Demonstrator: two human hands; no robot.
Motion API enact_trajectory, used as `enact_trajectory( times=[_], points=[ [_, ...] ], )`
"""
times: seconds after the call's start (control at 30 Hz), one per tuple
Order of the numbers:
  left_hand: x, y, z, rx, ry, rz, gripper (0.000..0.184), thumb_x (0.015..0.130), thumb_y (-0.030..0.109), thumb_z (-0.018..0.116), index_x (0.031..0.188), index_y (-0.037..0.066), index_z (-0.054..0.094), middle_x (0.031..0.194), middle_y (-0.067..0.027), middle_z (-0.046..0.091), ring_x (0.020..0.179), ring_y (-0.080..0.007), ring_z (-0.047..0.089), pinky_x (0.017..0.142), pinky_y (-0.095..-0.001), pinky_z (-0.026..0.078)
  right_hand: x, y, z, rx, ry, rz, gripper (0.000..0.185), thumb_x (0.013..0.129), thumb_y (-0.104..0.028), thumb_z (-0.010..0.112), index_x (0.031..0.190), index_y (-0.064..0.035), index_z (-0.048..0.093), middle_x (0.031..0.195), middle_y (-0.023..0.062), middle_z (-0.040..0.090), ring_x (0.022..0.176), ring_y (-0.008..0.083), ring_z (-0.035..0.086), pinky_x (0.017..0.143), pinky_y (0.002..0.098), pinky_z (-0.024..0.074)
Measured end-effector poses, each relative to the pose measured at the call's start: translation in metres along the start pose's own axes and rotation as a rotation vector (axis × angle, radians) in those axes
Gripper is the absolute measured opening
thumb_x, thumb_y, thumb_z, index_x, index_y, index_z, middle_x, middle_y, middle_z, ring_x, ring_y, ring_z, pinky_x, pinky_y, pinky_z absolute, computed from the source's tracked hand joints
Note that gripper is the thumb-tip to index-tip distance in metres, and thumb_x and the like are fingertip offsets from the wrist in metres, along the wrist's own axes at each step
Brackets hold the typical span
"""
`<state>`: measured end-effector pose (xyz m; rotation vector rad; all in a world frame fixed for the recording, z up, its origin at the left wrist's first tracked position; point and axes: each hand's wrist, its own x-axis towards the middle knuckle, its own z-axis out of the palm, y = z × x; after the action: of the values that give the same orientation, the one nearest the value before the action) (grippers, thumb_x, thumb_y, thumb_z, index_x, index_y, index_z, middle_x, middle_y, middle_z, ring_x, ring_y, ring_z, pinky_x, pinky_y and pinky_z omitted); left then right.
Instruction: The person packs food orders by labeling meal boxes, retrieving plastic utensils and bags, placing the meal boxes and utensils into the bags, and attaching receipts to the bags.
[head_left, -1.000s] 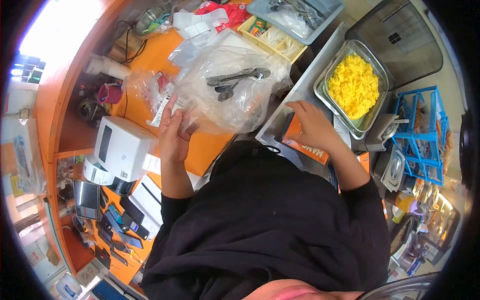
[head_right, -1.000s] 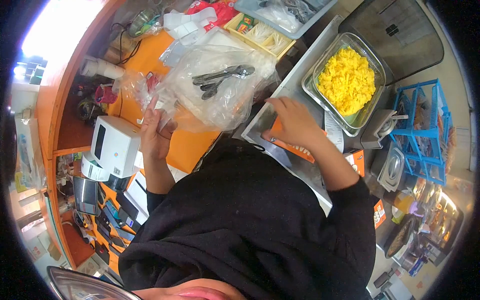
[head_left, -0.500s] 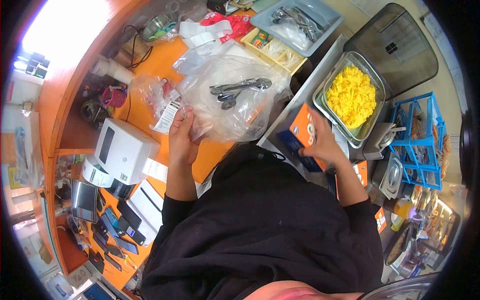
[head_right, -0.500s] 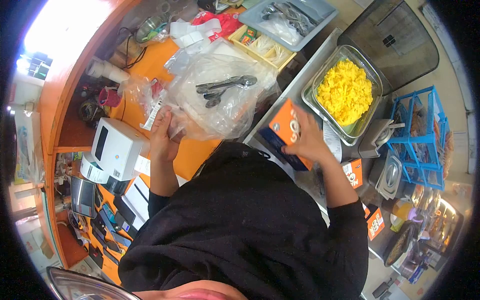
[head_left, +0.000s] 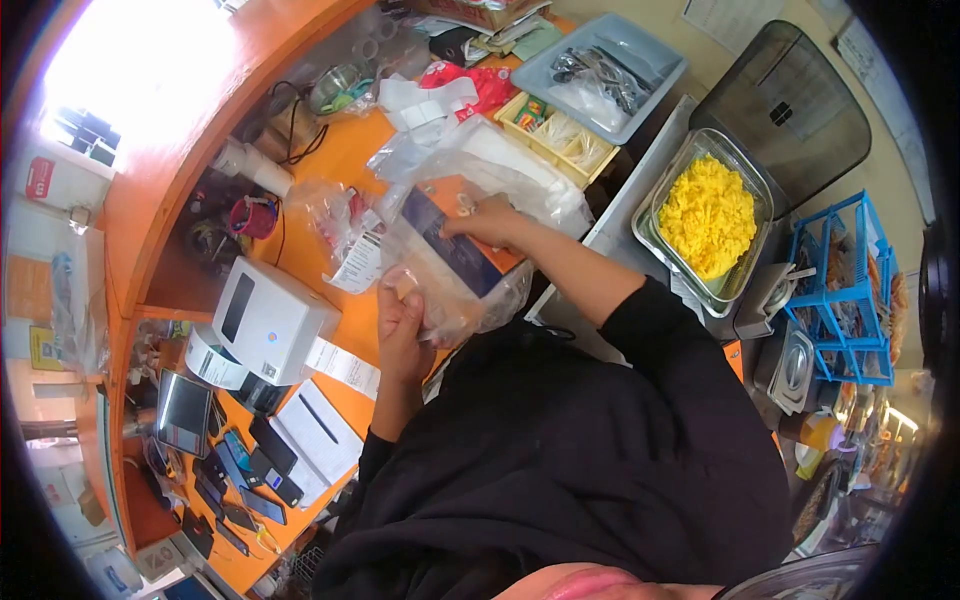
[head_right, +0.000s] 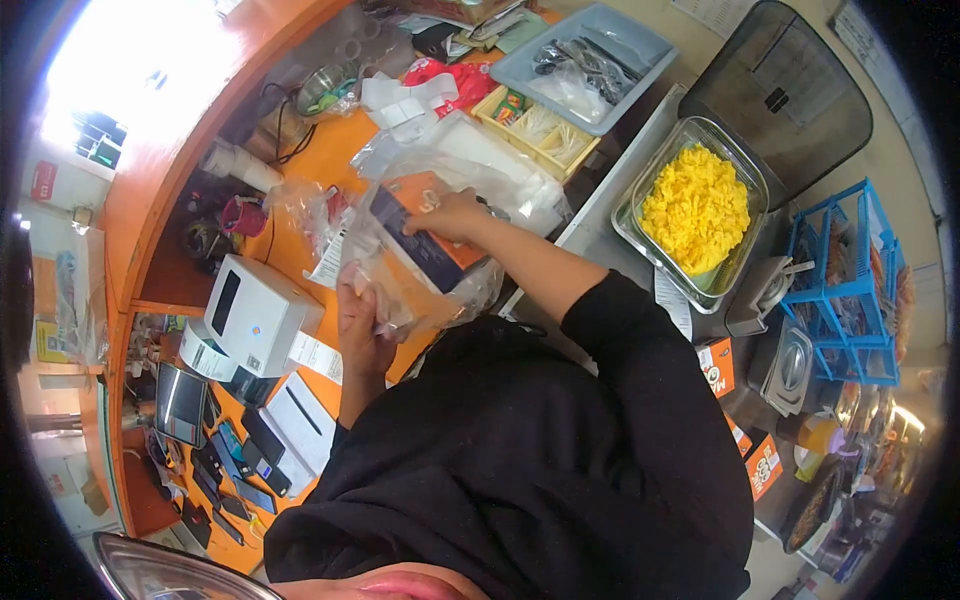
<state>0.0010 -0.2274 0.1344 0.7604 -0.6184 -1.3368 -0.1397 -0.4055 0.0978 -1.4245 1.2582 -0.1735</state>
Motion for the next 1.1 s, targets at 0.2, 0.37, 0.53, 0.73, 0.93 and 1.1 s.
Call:
enact_trajectory(
  times=[0.2,0.37,0.53,0.73,0.93,1.1],
  points=[
    [0.001,0.011,-0.001,-0.058,0.080,0.020,0.047,0.095,0.017,0.050,0.137,0.010,0.030,0.078,0.0013,0.050,0.057,-0.0074,0.049,0.045,-0.0214,0.040,-0.041,-0.024,-0.017,-0.455,0.354,0.062,0.101,0.055,-0.052,0.077,0.142,-0.0236,0.034,0.135,0.0201,0.042,0.121,0.0359,0.048,0.097,0.0512,0.0384],
    [0.022,-0.034,-0.016,0.226,0.285,0.188,0.050,0.091,0.018,0.057,0.133,0.008,0.030,0.092,-0.0031,0.053,0.076,-0.0138,0.057,0.064,-0.0250,0.049,-0.043,-0.008,-0.027,-0.381,0.266,0.084,0.108,0.053,-0.052,0.078,0.145,-0.0238,0.030,0.136,0.0220,0.039,0.124,0.0382,0.044,0.099,0.0478,0.0381],
    [0.037,-0.047,0.007,0.646,0.273,0.239,0.054,0.083,-0.002,0.053,0.131,0.005,0.028,0.102,-0.0088,0.050,0.092,-0.0201,0.055,0.080,-0.0306,0.050,-0.058,0.027,-0.032,-0.177,0.073,-0.091,0.107,0.054,-0.043,0.079,0.146,-0.0180,0.029,0.135,0.0225,0.040,0.122,0.0376,0.046,0.099,0.0415,0.0386],
    [0.052,-0.021,-0.021,0.351,0.305,0.018,0.041,0.086,-0.001,0.050,0.123,0.005,0.035,0.095,-0.0086,0.055,0.072,-0.0159,0.059,0.063,-0.0319,0.055,-0.158,0.073,-0.080,-0.217,-0.238,-0.458,0.107,0.047,-0.024,0.082,0.142,-0.0166,0.033,0.126,0.0159,0.043,0.120,0.0316,0.041,0.103,0.0353,0.0325],
    [0.048,-0.006,-0.023,0.125,0.291,-0.075,0.016,0.093,0.013,0.053,0.106,0.006,0.050,0.079,-0.0039,0.056,0.067,-0.0133,0.057,0.058,-0.0287,0.052,-0.207,0.146,-0.080,-0.734,0.121,-0.019,0.095,0.050,-0.018,0.080,0.136,-0.0218,0.040,0.124,0.0102,0.044,0.122,0.0341,0.040,0.101,0.0461,0.0337],
    [0.041,-0.009,-0.013,0.203,0.090,-0.067,0.022,0.095,0.013,0.046,0.114,0.005,0.052,0.068,-0.0042,0.053,0.056,-0.0116,0.052,0.052,-0.0251,0.047,-0.199,0.122,-0.067,-0.746,0.282,-0.338,0.058,0.066,-0.011,0.073,0.121,-0.0151,0.055,0.124,0.0107,0.051,0.119,0.0331,0.046,0.095,0.0475,0.0410]
  ],
)
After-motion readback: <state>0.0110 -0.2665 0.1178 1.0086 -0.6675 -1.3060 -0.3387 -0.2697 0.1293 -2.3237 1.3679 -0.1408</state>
